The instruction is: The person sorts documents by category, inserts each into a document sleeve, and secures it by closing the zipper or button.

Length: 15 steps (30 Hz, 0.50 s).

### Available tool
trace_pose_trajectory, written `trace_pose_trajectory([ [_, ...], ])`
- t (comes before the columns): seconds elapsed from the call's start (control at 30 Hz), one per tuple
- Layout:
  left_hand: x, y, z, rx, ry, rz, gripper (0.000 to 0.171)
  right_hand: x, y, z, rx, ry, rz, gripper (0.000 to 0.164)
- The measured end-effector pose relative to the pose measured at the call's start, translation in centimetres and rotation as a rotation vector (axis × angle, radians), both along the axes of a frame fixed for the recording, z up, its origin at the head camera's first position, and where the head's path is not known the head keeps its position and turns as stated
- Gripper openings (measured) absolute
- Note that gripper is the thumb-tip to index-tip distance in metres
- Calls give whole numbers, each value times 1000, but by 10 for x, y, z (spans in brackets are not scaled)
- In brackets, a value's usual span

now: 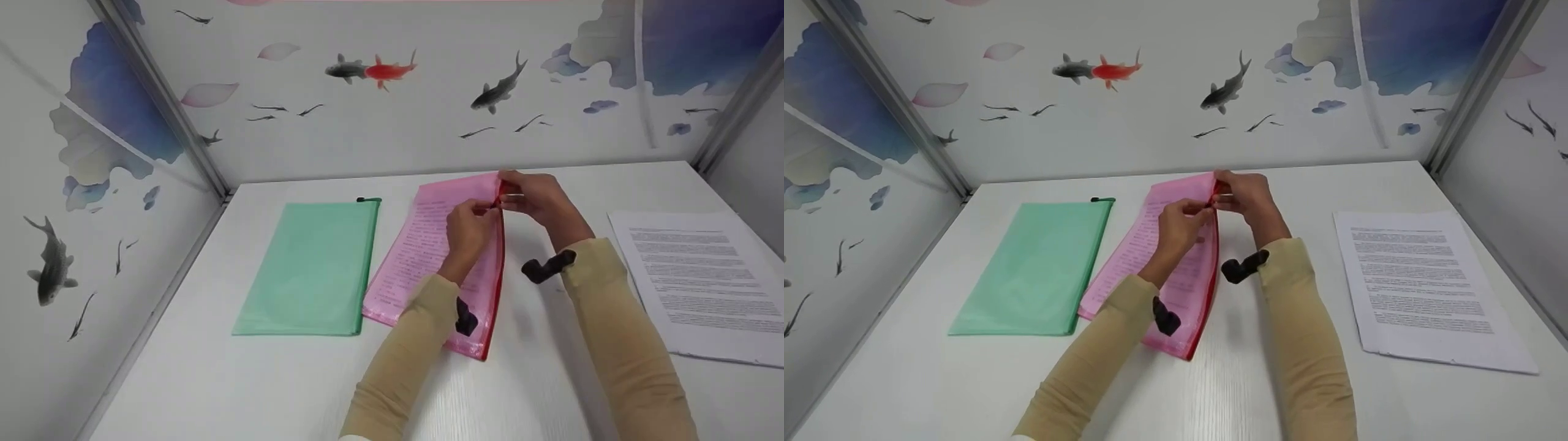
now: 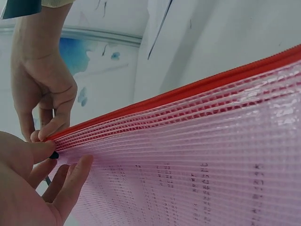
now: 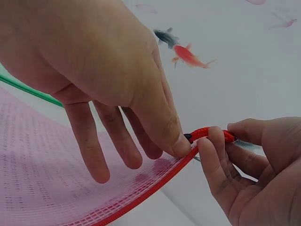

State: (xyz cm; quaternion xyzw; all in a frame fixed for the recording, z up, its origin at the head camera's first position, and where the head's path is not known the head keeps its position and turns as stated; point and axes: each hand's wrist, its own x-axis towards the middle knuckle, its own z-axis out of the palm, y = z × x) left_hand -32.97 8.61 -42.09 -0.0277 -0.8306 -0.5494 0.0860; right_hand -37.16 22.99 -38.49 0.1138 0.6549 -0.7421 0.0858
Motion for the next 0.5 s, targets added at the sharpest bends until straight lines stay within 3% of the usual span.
trace_pose_trajectory([
  [0.17, 1, -2, -1, 17, -34, 16, 17, 1, 0, 1, 59, -9, 15, 33],
  [0.3, 4, 0, -1, 13, -47, 27, 16, 0, 2, 2, 185, -8, 14, 40],
  [0.5, 11, 4, 2, 30, -28, -14, 14, 0, 0, 1, 263, -13, -15, 48],
])
